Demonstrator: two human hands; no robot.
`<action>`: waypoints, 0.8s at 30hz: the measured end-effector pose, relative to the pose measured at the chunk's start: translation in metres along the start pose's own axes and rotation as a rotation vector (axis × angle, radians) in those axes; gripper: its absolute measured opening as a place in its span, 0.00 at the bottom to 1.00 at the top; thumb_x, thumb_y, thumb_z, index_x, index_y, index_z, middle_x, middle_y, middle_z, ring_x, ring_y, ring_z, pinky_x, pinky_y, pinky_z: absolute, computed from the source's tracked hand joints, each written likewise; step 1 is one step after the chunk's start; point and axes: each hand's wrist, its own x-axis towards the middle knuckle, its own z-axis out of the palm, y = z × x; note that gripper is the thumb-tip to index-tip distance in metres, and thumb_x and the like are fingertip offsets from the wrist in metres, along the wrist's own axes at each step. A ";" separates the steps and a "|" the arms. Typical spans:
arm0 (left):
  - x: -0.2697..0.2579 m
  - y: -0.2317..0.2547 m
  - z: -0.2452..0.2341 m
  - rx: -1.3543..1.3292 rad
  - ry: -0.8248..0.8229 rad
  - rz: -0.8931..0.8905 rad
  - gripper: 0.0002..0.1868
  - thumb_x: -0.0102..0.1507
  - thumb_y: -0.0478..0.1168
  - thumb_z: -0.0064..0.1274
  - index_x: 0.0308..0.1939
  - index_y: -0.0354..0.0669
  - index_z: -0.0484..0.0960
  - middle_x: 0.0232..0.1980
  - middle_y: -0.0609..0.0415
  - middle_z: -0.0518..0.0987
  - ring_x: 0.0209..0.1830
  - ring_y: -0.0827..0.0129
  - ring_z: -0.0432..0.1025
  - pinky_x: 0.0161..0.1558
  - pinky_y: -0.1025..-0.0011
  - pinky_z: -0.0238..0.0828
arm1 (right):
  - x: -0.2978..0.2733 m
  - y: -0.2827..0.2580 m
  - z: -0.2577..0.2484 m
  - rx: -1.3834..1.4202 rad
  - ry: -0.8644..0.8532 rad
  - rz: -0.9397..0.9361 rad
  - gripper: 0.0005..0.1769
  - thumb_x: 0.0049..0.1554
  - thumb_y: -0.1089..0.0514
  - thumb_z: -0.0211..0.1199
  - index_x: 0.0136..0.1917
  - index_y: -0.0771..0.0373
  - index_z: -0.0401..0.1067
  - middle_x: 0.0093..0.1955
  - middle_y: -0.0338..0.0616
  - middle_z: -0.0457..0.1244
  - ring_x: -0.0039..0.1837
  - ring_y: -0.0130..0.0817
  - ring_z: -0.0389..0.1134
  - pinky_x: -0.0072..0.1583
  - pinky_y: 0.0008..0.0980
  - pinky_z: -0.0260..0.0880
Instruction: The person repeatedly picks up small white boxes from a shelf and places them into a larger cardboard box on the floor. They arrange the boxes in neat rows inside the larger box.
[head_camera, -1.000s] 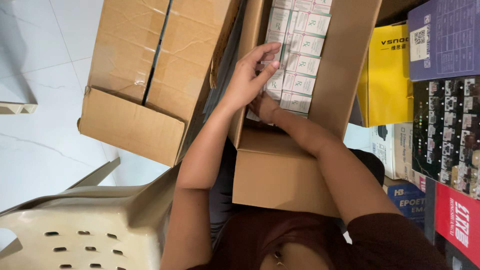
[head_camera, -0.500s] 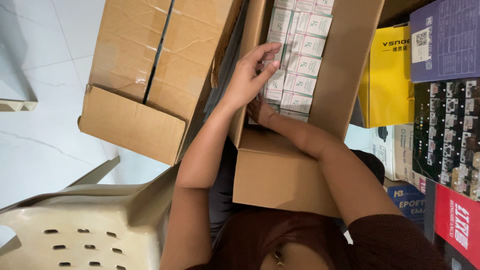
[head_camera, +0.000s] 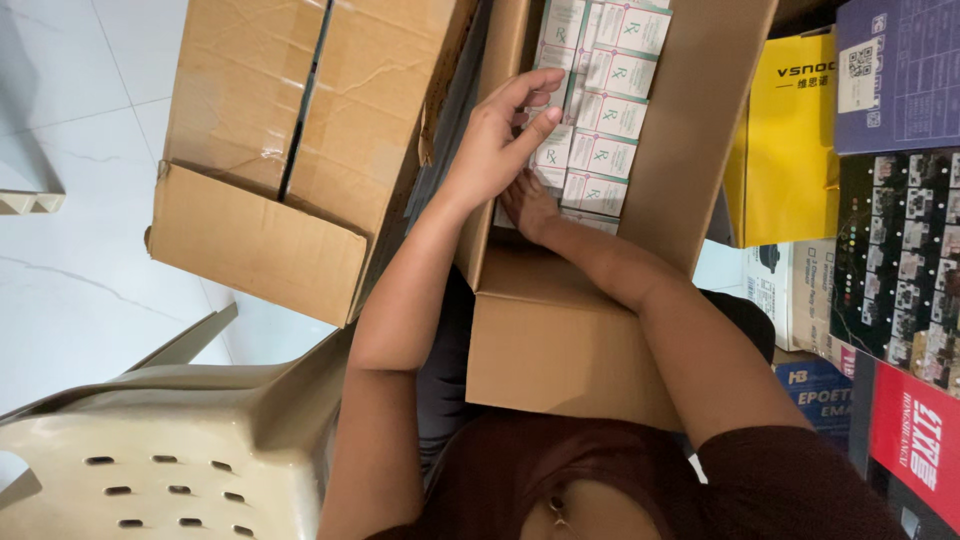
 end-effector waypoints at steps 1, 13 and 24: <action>0.000 0.000 0.000 0.010 0.001 -0.002 0.21 0.72 0.43 0.55 0.67 0.41 0.75 0.62 0.49 0.80 0.62 0.64 0.77 0.59 0.66 0.75 | 0.000 0.002 -0.008 0.024 -0.019 -0.004 0.27 0.61 0.55 0.53 0.71 0.66 0.65 0.74 0.58 0.56 0.78 0.55 0.51 0.79 0.55 0.41; -0.002 -0.003 0.000 -0.038 0.004 0.047 0.21 0.72 0.42 0.55 0.68 0.40 0.74 0.66 0.50 0.79 0.64 0.64 0.76 0.62 0.66 0.76 | 0.033 0.050 -0.121 0.386 -0.211 0.367 0.40 0.61 0.50 0.63 0.82 0.49 0.53 0.84 0.50 0.45 0.85 0.63 0.43 0.81 0.61 0.46; -0.001 -0.003 0.002 -0.055 0.003 0.022 0.21 0.72 0.41 0.54 0.68 0.39 0.74 0.65 0.49 0.79 0.64 0.65 0.76 0.63 0.67 0.76 | 0.043 0.053 -0.101 0.121 -0.350 0.462 0.46 0.61 0.45 0.61 0.86 0.51 0.44 0.85 0.54 0.41 0.82 0.62 0.45 0.75 0.63 0.48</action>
